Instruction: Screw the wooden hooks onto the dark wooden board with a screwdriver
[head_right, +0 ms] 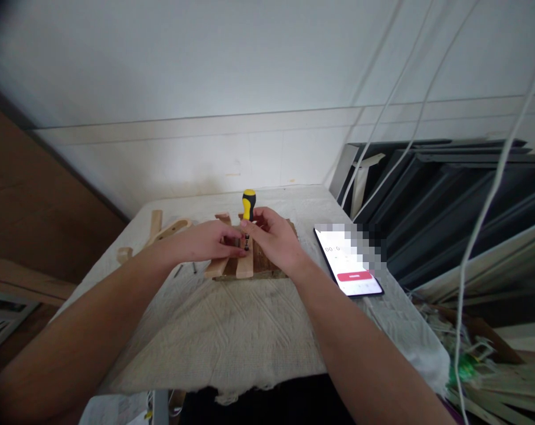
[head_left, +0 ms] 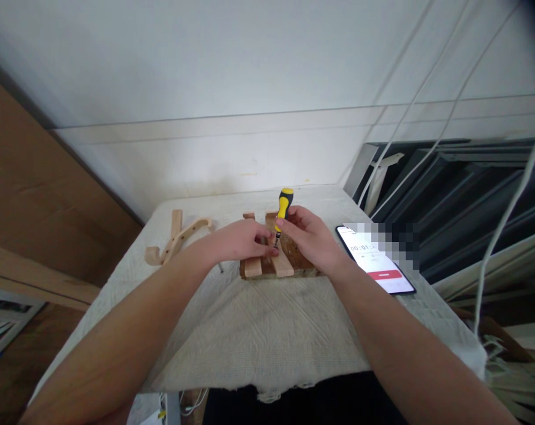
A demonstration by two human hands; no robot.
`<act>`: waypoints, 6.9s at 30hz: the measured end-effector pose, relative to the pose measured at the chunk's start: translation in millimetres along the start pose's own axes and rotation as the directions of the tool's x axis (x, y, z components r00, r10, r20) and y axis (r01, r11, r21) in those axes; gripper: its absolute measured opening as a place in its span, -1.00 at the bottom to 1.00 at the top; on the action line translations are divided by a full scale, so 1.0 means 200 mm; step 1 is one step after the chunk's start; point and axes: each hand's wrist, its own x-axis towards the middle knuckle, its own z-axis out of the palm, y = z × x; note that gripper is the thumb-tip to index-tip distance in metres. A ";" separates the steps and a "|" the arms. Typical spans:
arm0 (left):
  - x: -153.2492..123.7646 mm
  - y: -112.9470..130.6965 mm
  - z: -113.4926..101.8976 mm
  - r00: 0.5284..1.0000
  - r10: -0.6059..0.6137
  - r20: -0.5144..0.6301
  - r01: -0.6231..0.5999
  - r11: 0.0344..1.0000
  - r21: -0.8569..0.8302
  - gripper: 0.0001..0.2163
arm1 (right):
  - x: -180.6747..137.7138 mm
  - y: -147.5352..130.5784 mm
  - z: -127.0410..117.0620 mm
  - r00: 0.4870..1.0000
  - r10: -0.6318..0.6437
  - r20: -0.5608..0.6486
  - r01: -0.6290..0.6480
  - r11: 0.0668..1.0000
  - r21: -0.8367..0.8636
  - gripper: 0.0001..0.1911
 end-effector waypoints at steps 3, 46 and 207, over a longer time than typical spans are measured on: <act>0.00 0.00 0.00 1.000 -0.002 0.001 0.002 1.000 0.005 -0.71 | 0.00 -0.02 0.00 1.000 -0.018 -0.008 0.018 1.000 0.001 -0.82; 0.01 0.00 0.00 0.999 -0.028 -0.019 0.028 1.000 0.000 -0.69 | -0.01 0.03 0.01 1.000 0.017 0.003 -0.017 1.000 -0.001 -0.73; 0.00 0.09 0.07 0.611 -0.093 -0.786 -0.267 0.910 -0.316 -0.72 | -0.03 0.00 0.02 0.987 -0.158 0.037 0.163 0.956 -0.245 -0.86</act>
